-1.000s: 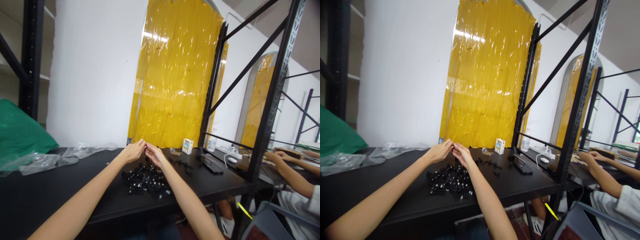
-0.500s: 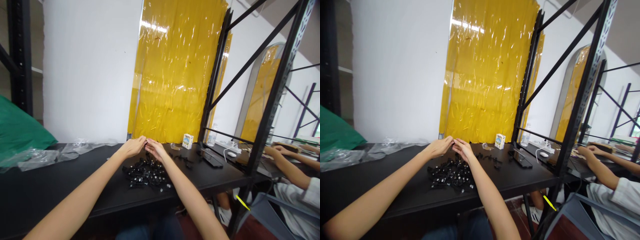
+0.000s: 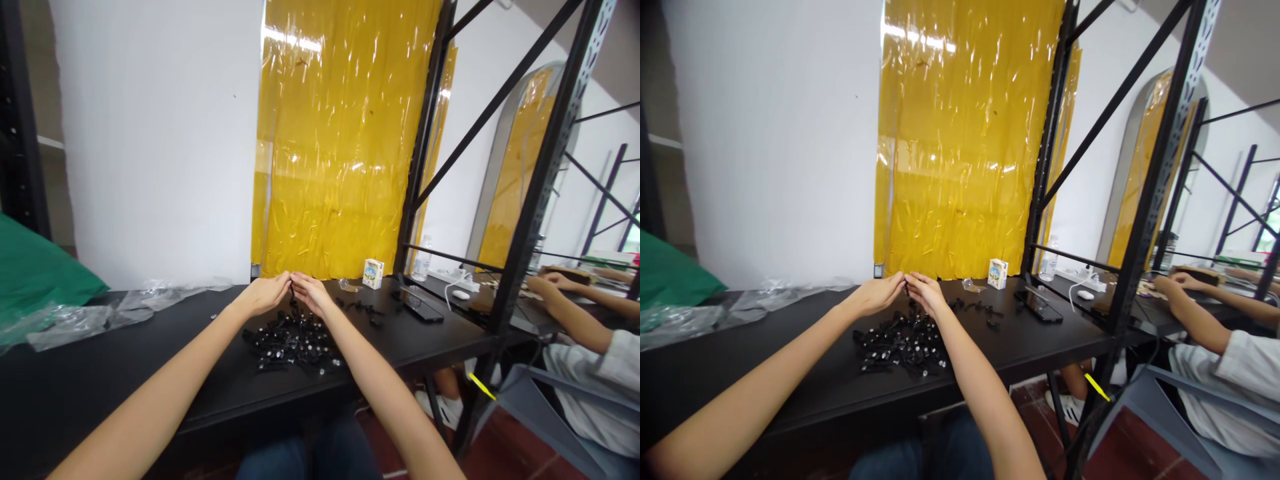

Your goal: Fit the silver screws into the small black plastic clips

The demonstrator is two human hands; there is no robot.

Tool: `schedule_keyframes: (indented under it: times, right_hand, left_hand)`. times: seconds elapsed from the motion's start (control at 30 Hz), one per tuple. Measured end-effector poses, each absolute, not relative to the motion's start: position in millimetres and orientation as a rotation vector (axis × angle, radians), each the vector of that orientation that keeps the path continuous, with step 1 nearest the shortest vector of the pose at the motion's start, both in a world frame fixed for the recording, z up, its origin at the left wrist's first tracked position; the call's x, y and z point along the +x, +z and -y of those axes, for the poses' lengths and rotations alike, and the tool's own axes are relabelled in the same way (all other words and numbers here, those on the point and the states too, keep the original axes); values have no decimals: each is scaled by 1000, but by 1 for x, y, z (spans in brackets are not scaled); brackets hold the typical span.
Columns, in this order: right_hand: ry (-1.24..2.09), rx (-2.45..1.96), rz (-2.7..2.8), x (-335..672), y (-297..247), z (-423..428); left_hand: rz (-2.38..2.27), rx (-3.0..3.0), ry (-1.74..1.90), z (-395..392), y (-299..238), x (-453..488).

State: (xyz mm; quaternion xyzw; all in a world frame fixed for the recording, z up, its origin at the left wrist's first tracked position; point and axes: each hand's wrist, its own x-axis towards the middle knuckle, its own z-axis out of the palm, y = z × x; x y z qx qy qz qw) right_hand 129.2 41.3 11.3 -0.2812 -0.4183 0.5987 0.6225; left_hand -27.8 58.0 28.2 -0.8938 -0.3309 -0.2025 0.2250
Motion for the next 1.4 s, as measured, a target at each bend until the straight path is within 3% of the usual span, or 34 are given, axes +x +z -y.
schedule_keyframes:
  times: [0.57, 1.0, 1.4]
  right_hand:
    - [1328, -580, 919, 131, 8, -44]
    - [1376, -508, 859, 131, 11, -40]
    - [1388, -510, 861, 130, 11, -38]
  left_hand:
    - [1009, -2374, -746, -48, 32, -25]
    - [873, -2352, -1228, -46, 27, -19]
    - [841, -2188, -930, -52, 27, -25]
